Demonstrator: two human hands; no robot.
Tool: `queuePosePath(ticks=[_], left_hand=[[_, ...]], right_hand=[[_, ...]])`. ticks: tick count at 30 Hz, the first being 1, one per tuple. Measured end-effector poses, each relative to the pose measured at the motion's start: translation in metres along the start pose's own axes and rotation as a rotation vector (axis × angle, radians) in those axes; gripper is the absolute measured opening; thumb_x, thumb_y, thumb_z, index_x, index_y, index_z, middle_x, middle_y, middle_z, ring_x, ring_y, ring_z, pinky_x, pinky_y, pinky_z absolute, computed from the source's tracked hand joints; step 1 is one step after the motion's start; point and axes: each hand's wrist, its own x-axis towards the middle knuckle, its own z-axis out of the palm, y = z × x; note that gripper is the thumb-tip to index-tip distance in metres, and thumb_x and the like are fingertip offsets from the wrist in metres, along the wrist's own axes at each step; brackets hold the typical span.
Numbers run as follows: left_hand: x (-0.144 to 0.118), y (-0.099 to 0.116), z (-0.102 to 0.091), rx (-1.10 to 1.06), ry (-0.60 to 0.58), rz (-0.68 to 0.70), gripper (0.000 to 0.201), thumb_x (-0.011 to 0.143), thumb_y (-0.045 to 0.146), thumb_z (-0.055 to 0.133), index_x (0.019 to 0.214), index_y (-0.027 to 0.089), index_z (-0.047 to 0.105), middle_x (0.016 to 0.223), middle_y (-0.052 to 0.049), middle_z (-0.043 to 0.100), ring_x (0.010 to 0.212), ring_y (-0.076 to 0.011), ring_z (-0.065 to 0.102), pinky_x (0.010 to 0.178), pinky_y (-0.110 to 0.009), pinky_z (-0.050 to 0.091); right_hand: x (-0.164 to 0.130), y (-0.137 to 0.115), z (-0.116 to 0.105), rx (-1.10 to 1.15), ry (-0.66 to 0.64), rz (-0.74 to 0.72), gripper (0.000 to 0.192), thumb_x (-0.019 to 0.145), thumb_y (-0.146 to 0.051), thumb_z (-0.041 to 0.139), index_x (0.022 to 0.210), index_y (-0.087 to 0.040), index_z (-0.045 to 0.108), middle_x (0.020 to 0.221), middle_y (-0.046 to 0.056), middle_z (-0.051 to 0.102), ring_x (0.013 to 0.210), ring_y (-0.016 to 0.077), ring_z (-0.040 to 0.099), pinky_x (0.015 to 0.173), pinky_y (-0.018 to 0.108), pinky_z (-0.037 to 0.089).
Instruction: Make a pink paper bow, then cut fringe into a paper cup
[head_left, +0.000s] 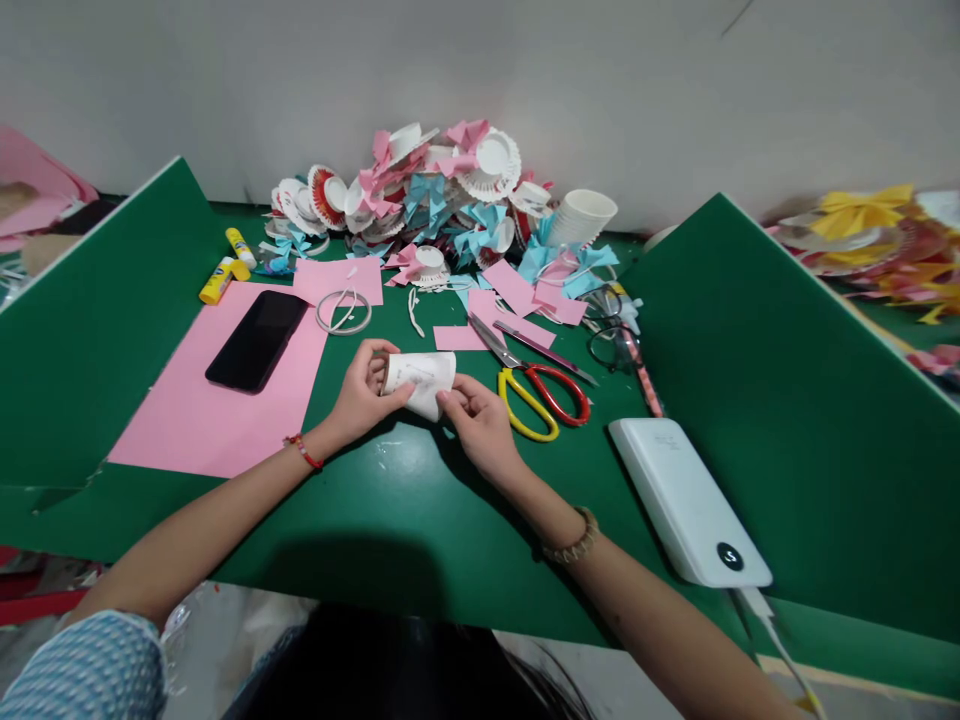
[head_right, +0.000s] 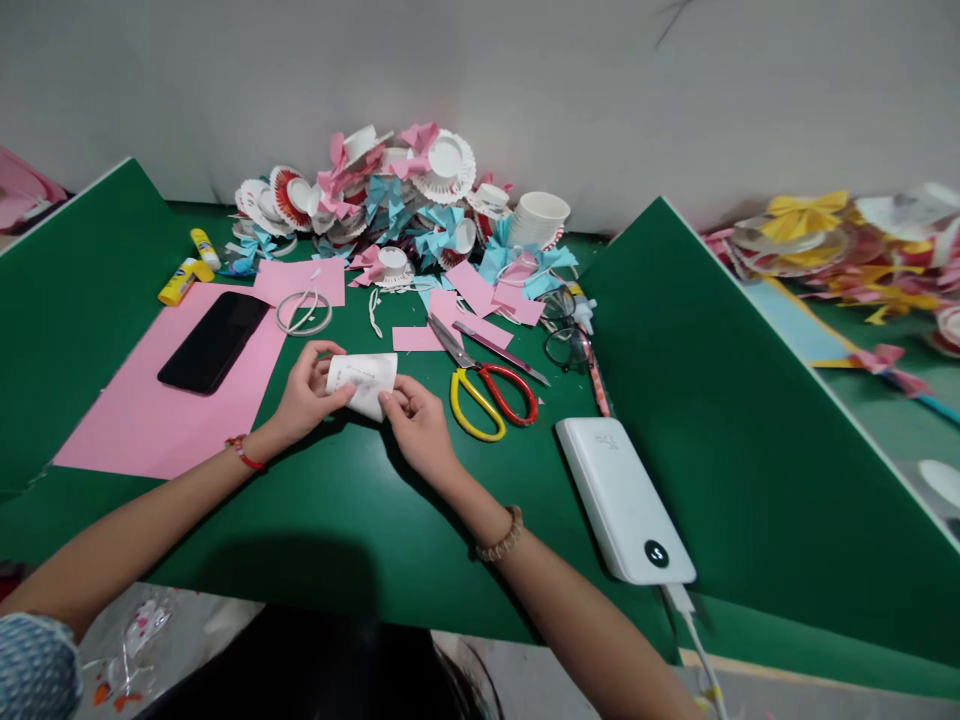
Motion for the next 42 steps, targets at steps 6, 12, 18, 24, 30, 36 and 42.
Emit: queuePosePath(ticks=[6, 12, 18, 24, 30, 36, 42], left_hand=[[0.005, 0.001, -0.004, -0.094, 0.081, -0.072, 0.049, 0.058, 0.031, 0.079, 0.098, 0.017, 0.055, 0.083, -0.001, 0.066, 0.072, -0.011, 0.061, 0.065, -0.022, 0.05], [0.003, 0.01, -0.003, -0.317, -0.048, -0.237, 0.051, 0.059, 0.044, 0.078, 0.095, 0.014, 0.059, 0.095, -0.009, 0.071, 0.081, -0.0178, 0.066, 0.07, -0.027, 0.053], [0.004, 0.014, -0.005, -0.465, -0.059, -0.279, 0.034, 0.065, 0.037, 0.068, 0.085, 0.017, 0.05, 0.085, -0.006, 0.071, 0.077, -0.0212, 0.07, 0.068, -0.035, 0.058], [0.009, 0.01, -0.007, -0.435, -0.032, -0.235, 0.038, 0.064, 0.031, 0.067, 0.094, 0.021, 0.045, 0.086, -0.002, 0.068, 0.077, -0.019, 0.069, 0.066, -0.035, 0.058], [0.022, 0.024, -0.007, -0.336, 0.011, -0.106, 0.035, 0.062, 0.025, 0.065, 0.089, 0.024, 0.041, 0.087, 0.003, 0.066, 0.081, -0.0177, 0.069, 0.069, -0.034, 0.058], [0.052, 0.068, -0.007, -0.285, 0.212, -0.009, 0.033, 0.061, 0.032, 0.071, 0.075, 0.022, 0.044, 0.08, 0.001, 0.065, 0.08, -0.0184, 0.069, 0.072, -0.032, 0.057], [0.065, 0.103, -0.002, -0.288, 0.28, 0.314, 0.028, 0.074, 0.038, 0.07, 0.075, 0.022, 0.047, 0.074, 0.002, 0.063, 0.097, -0.0197, 0.066, 0.084, -0.034, 0.055]], right_hand=[[-0.001, -0.005, -0.001, 0.066, -0.112, 0.153, 0.036, 0.067, -0.051, 0.074, 0.063, -0.017, 0.059, 0.055, 0.002, 0.066, 0.052, 0.0142, 0.063, 0.055, 0.027, 0.052], [-0.002, -0.015, 0.003, 0.186, -0.227, 0.223, 0.04, 0.066, -0.055, 0.074, 0.067, -0.017, 0.06, 0.062, 0.003, 0.07, 0.052, 0.0133, 0.064, 0.055, 0.028, 0.054], [0.013, -0.03, -0.046, -0.745, 0.028, -0.106, 0.021, 0.081, -0.034, 0.059, 0.075, -0.016, 0.065, 0.072, 0.009, 0.069, 0.064, 0.0209, 0.063, 0.061, 0.034, 0.049], [0.01, -0.005, -0.085, -1.492, 0.224, -0.168, 0.042, 0.07, -0.011, 0.059, 0.112, -0.01, 0.061, 0.082, 0.018, 0.065, 0.068, 0.0278, 0.06, 0.056, 0.035, 0.044], [0.026, 0.009, -0.083, -1.197, 0.289, -0.207, 0.045, 0.07, -0.012, 0.058, 0.115, -0.016, 0.06, 0.085, 0.011, 0.064, 0.068, 0.0236, 0.058, 0.062, 0.035, 0.046], [0.023, -0.01, -0.061, -0.404, 0.017, -0.3, 0.038, 0.08, -0.045, 0.062, 0.11, -0.025, 0.051, 0.072, -0.003, 0.046, 0.061, 0.0138, 0.046, 0.056, 0.027, 0.044], [-0.011, -0.031, -0.045, -0.162, -0.372, -0.172, 0.044, 0.091, -0.064, 0.036, 0.104, -0.024, 0.048, 0.077, 0.0, 0.041, 0.06, 0.0132, 0.038, 0.049, 0.025, 0.038]])
